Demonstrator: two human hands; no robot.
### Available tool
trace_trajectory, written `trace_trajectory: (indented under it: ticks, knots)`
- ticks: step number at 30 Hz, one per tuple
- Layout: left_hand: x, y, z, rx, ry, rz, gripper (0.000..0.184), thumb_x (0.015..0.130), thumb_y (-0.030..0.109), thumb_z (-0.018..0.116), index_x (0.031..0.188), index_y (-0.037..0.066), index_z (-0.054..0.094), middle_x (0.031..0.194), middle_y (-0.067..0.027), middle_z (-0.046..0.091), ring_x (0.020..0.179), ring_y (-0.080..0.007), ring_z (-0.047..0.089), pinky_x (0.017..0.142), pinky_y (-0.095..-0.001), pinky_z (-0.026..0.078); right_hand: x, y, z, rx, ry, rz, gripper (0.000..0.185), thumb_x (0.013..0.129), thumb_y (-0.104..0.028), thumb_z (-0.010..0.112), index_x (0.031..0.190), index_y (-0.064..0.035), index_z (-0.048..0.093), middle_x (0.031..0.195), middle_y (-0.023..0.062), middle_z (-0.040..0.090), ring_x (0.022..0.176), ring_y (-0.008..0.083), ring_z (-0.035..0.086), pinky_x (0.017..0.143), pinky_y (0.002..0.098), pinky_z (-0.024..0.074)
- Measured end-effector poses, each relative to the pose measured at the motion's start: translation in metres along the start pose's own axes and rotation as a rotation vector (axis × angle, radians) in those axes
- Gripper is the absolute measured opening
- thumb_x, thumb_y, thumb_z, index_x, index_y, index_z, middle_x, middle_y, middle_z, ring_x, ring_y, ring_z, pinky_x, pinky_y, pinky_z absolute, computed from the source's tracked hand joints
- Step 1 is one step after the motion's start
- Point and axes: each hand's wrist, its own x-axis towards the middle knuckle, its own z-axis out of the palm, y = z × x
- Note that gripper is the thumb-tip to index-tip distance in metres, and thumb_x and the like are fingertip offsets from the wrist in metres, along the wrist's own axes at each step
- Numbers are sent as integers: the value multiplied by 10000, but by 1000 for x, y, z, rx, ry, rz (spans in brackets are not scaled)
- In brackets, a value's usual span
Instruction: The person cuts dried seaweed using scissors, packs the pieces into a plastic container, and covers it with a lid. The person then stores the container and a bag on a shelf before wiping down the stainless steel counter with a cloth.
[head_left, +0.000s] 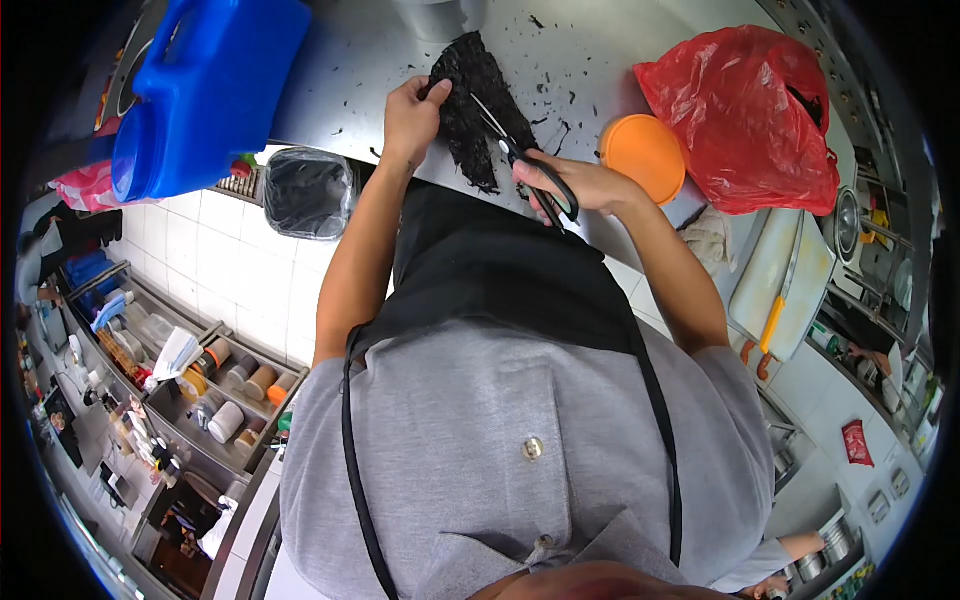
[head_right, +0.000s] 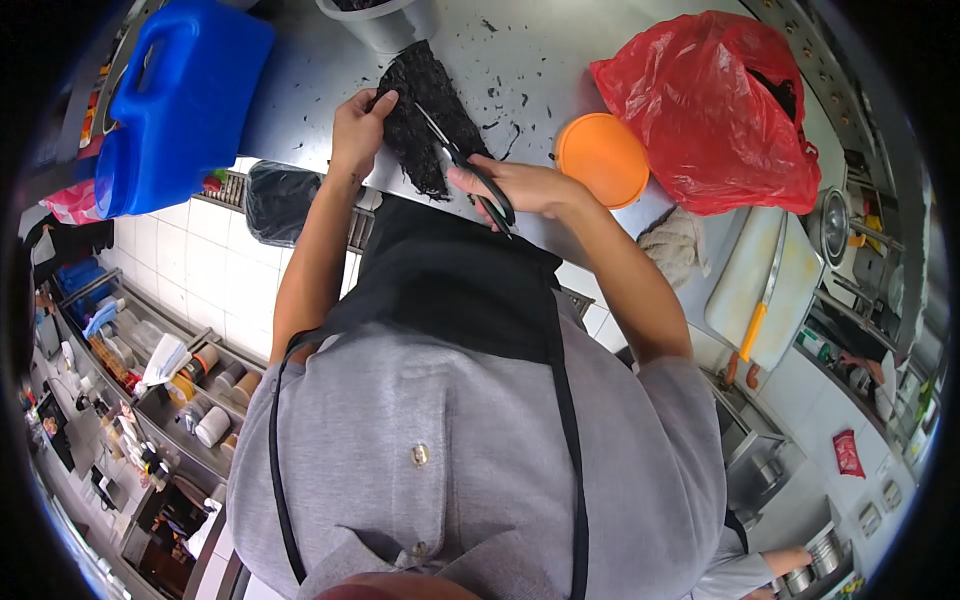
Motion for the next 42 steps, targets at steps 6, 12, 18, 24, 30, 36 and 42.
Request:
trace_trajectory:
  ticks: [6,12,18,24,30,36,42]
  knots:
    - [-6,1,8,-124,-20,-108,194,947,123,645,1006,-61,664,883,-70,698,742,-128,627,707,-259,492,12,-15,-8,-100,33,29,766,850,-799,489,1020,-54,537,709,29,549,637,130,585,591,282,479]
    - [2,0,2,-353,-53,-225,142,944,90,636,977,-46,664,903,-98,704,796,-165,655,756,-283,512,33,-11,-8,77,106,-107,478,931,-532,635,942,-73,503,644,8,502,540,101,539,505,261,472]
    - [8,-1,-3,-331,-51,-250,127,943,82,635,968,-41,661,925,-93,699,846,-168,656,794,-283,506,44,6,-9,-97,227,-204,492,893,-503,701,908,-40,533,625,15,547,479,120,538,459,284,439]
    - [6,0,-9,-406,-78,-234,131,951,87,625,964,-39,658,930,-96,699,847,-175,666,824,-282,518,21,-6,-8,48,61,-93,633,896,-646,604,1047,-36,526,642,17,521,541,123,553,522,277,457]
    - [-5,12,-13,-424,-247,-314,115,931,75,640,958,-34,665,931,-92,696,843,-155,643,781,-284,498,32,-22,-10,13,48,-26,769,855,-768,526,1098,-38,505,696,26,524,589,120,567,543,272,465]
    - [-1,16,-17,-435,-151,-348,127,923,74,641,978,-38,659,943,-111,694,835,-190,658,796,-311,523,55,-32,-3,-40,179,-73,622,889,-646,613,960,-34,522,647,29,526,522,122,537,458,267,414]
    - [8,4,-31,-451,-175,-354,126,918,77,655,962,-41,660,932,-110,695,853,-193,663,794,-318,538,61,-24,3,-75,182,-122,528,923,-540,642,976,-27,527,631,20,509,499,123,509,452,284,420]
